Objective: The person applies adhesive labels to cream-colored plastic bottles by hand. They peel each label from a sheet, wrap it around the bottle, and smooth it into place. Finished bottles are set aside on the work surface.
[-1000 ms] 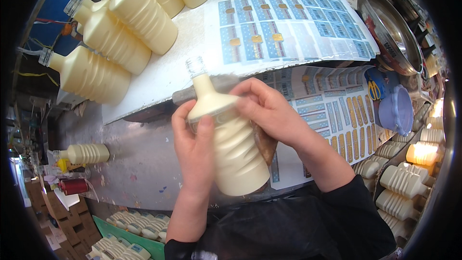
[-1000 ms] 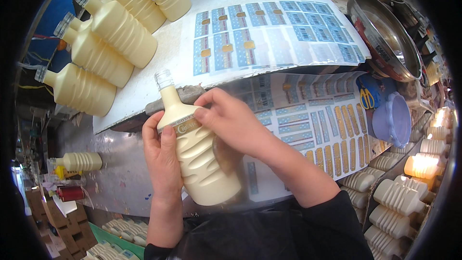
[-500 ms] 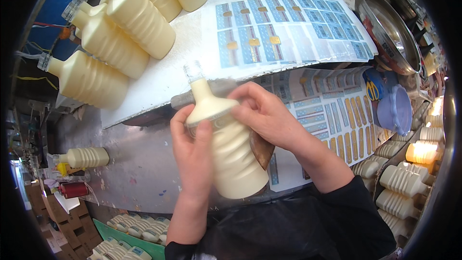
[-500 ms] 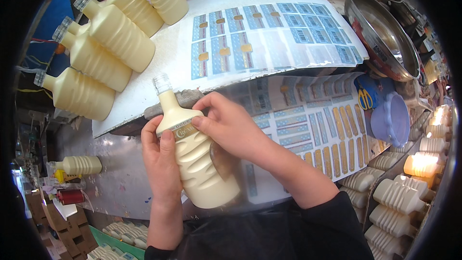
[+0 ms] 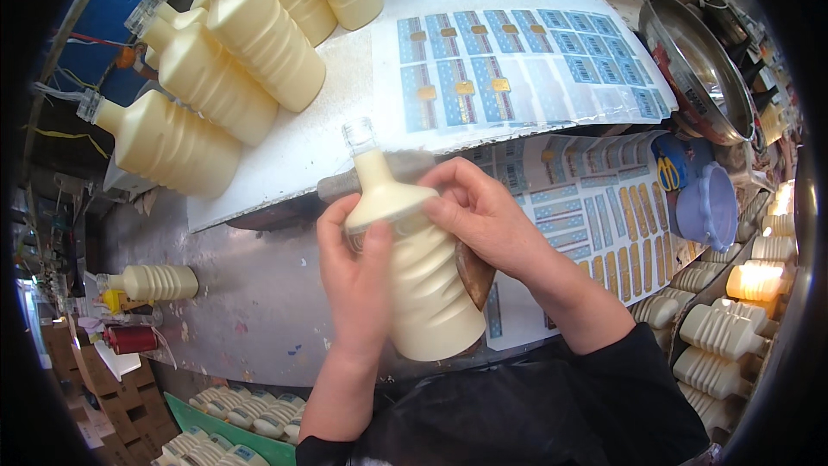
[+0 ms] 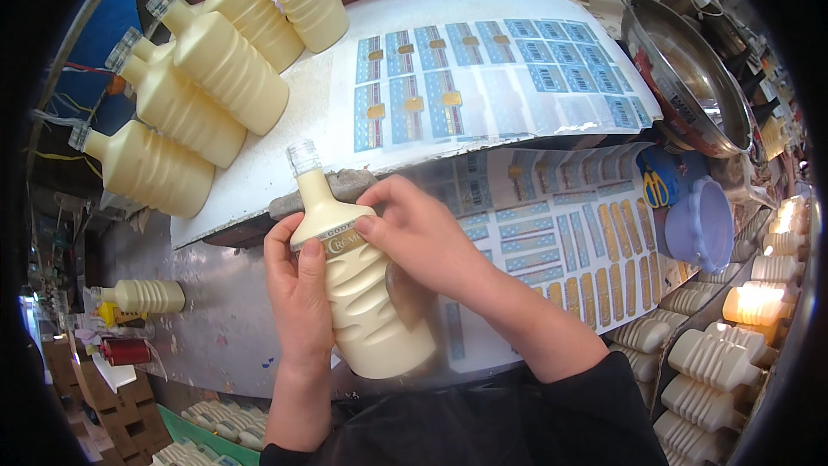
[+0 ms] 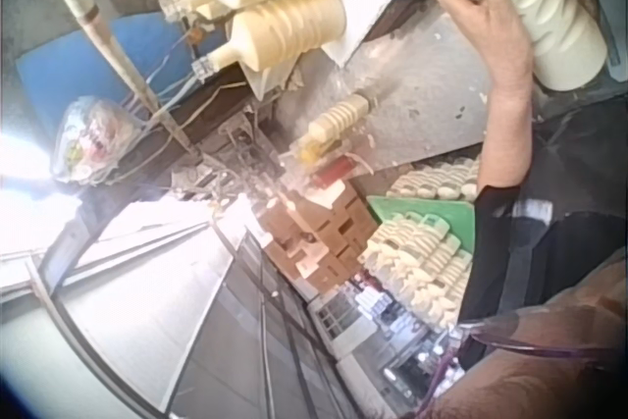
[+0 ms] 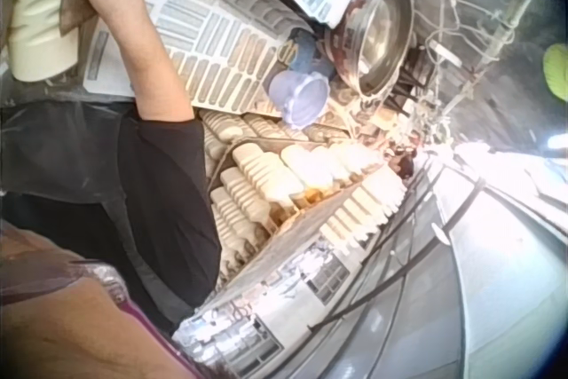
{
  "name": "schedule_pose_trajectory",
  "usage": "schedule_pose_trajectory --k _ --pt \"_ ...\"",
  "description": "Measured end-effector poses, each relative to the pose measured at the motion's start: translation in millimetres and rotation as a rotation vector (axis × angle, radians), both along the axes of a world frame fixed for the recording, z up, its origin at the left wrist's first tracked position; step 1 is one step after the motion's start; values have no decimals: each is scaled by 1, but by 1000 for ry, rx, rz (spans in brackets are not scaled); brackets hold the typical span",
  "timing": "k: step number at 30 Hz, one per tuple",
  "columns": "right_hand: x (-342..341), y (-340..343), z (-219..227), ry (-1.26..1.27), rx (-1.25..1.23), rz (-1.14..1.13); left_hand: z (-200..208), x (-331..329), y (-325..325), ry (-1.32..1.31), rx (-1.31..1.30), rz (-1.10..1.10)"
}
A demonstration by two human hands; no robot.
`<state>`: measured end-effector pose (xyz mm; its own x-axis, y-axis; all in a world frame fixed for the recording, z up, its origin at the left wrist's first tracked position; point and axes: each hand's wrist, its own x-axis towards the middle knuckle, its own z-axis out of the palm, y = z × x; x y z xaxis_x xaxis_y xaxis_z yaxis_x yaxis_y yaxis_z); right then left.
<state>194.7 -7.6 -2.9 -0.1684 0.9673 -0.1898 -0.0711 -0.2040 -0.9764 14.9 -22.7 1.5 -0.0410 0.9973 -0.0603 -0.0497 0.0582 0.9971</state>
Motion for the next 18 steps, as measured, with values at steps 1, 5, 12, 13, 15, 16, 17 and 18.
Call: schedule_pose_trajectory --k 1,5,12,13,15,16,17,18 --pt "-1 0 0 22 4 -17 -1 0 0 3 0 3" --pt "17 7 2 -7 -48 -121 -2 -2 0 -1 9 2" --pt "-7 4 25 128 115 -231 1 2 0 -14 -22 8" --pt "-10 2 34 85 137 -201 0 1 -1 -11 -23 17" --pt "-18 2 41 -10 292 -275 4 2 -1 32 8 -4" --pt "-20 2 45 -59 370 -311 5 2 0 53 24 -14" --pt "-22 -1 50 -122 381 -290 5 2 0 56 26 -11" --pt "-25 -4 49 -315 447 -267 2 2 1 59 26 -9"
